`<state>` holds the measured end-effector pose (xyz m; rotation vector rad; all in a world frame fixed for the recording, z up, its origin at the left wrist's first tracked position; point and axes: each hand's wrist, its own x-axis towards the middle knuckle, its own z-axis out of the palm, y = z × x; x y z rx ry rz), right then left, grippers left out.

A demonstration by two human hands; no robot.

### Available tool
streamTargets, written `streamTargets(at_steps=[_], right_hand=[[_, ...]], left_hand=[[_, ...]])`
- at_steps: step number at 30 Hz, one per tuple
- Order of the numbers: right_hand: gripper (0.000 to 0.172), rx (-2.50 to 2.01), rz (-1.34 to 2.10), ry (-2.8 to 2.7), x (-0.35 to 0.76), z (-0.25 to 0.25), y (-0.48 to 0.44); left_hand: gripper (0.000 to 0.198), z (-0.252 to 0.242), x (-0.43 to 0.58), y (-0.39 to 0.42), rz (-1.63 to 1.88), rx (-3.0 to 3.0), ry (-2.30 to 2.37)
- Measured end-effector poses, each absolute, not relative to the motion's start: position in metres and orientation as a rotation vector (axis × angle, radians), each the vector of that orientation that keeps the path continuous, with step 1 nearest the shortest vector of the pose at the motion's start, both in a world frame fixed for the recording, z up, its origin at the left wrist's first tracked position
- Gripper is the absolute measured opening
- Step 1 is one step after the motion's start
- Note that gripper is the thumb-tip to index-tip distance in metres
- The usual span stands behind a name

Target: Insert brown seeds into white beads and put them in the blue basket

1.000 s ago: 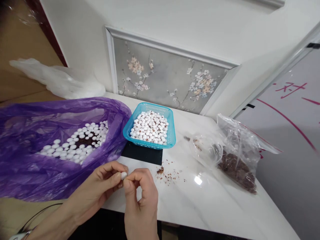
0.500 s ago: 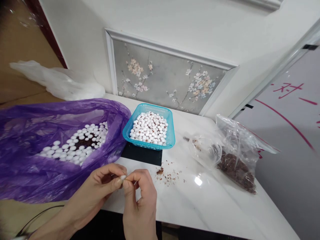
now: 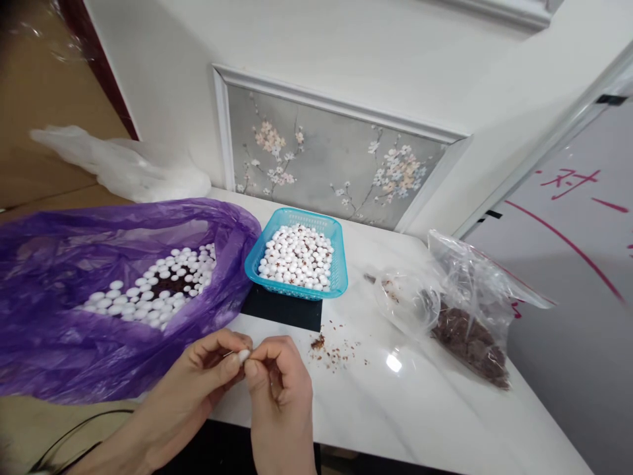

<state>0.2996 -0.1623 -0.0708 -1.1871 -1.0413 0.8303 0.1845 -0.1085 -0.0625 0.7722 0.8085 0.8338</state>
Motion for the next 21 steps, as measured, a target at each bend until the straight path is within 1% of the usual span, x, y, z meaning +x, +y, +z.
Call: streamTargets(at_steps=[6, 12, 18, 21], right_hand=[[0.01, -1.162, 0.889, -0.969, 0.3003, -0.0744, -0.1624], [0.011, -1.152, 0.951, -0.987, 0.3018, -0.0752, -0.16], [0.01, -1.12, 1.014, -0.942, 0.3023, -0.0733, -0.158], [0.011, -1.148, 0.949, -0.936, 0.3068, -0.0736, -0.1612]], left_hand=[[0.014, -0.0628, 0.184, -0.1104, 0.916, 0.898, 0.837], [0.011, -0.0666, 0.1829, -0.1119, 0.97, 0.926, 0.833], [0.012, -0.0598, 0.1836, -0.11, 0.891, 0.731, 0.772], [0.017, -0.0575, 0.1828, -0.1092, 0.832, 0.608, 0.733]])
